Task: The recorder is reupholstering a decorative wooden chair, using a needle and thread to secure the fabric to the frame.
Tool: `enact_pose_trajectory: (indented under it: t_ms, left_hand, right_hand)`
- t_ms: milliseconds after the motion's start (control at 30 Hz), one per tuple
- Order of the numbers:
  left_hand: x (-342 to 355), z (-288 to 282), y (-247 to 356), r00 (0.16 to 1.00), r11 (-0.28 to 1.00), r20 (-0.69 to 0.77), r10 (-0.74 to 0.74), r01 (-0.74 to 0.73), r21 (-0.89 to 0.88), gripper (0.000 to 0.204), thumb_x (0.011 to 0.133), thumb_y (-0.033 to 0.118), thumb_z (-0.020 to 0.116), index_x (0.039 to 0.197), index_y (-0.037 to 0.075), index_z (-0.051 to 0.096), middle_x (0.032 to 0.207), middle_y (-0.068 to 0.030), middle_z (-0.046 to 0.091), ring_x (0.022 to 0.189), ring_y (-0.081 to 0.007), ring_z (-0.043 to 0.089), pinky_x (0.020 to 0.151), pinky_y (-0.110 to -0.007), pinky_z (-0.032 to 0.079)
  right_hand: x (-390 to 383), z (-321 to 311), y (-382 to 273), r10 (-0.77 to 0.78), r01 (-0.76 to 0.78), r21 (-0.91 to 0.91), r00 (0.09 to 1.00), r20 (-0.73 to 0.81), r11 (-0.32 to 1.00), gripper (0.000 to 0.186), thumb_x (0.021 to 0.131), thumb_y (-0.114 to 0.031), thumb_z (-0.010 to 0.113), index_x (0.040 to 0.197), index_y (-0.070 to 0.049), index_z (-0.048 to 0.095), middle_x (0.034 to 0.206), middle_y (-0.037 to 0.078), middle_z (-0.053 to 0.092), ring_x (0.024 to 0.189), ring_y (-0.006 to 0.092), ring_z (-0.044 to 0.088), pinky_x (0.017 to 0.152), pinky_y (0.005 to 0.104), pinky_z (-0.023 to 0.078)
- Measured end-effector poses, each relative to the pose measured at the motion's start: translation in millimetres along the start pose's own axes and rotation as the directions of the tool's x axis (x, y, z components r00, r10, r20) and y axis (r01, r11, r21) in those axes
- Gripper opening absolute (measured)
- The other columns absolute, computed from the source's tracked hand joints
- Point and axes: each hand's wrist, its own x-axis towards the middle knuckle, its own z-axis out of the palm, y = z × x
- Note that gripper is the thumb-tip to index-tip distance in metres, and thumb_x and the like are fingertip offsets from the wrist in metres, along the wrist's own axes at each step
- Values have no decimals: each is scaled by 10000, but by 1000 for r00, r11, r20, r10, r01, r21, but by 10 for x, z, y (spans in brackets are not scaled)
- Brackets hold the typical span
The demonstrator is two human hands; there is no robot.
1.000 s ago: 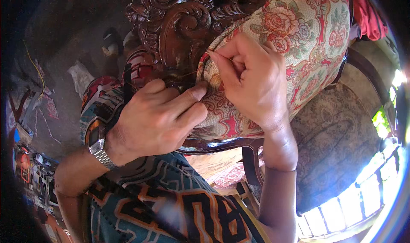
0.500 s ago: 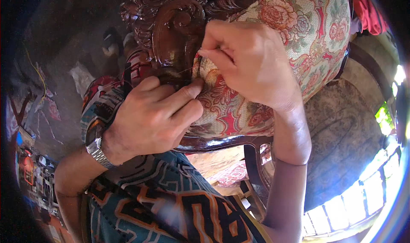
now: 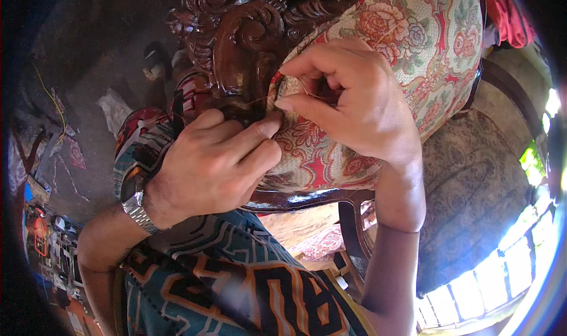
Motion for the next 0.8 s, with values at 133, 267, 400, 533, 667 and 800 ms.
enact_pose_trajectory:
  t_ms: [133, 267, 400, 533, 667, 800]
  left_hand:
    - [4, -2, -6, 1000, 1000, 9, 3, -3, -19, 149, 722, 138, 609, 839, 74, 541, 1048, -102, 647, 613, -142, 540, 653, -303, 405]
    - [-17, 5, -15, 1000, 999, -30, 9, -10, -48, 152, 719, 134, 618, 834, 70, 542, 1047, -110, 649, 643, -144, 555, 660, -308, 407]
    - [-39, 23, -12, 998, 996, -57, 13, -18, -91, 159, 760, 112, 674, 749, 66, 522, 1014, -123, 656, 660, -238, 581, 630, -372, 430]
    - [-40, 10, 0, 997, 996, -64, 35, -41, -82, 147, 756, 103, 678, 766, 63, 537, 1050, -125, 647, 691, -241, 579, 642, -379, 433]
    - [-109, -184, 7, 981, 991, -189, 46, -70, -118, 149, 756, 128, 697, 777, 67, 562, 1151, -130, 605, 956, -302, 570, 819, -443, 443]
    - [-319, -631, 32, 886, 794, -231, -402, 212, -571, 131, 838, 124, 639, 773, 67, 541, 1027, -138, 589, 944, -242, 552, 840, -399, 433]
  right_hand:
    - [-53, 17, -7, -26, 24, -19, 996, -85, 1000, 220, 703, -97, 789, 899, -46, 703, 725, 60, 641, 544, 163, 534, 539, 294, 447]
    - [-58, 74, -4, -17, 26, 43, 981, -193, 999, 216, 694, -112, 809, 868, -48, 699, 718, 49, 646, 587, 159, 567, 537, 306, 452]
    - [14, 147, 20, -76, 55, -89, 964, -256, 995, 216, 742, -207, 762, 748, -66, 598, 637, 85, 599, 646, 296, 606, 597, 404, 484]
    - [88, 169, 29, -37, 13, -146, 986, -160, 989, 276, 750, -238, 757, 680, -60, 557, 602, 119, 584, 604, 327, 607, 593, 419, 485]
    - [139, 136, 13, -73, 55, -199, 994, -81, 978, 272, 761, -255, 744, 678, -60, 573, 588, 125, 586, 605, 327, 613, 590, 421, 484]
    - [158, 123, -30, -23, 10, -120, 994, -109, 993, 274, 772, -256, 743, 681, -45, 593, 587, 124, 587, 570, 315, 602, 565, 412, 467]
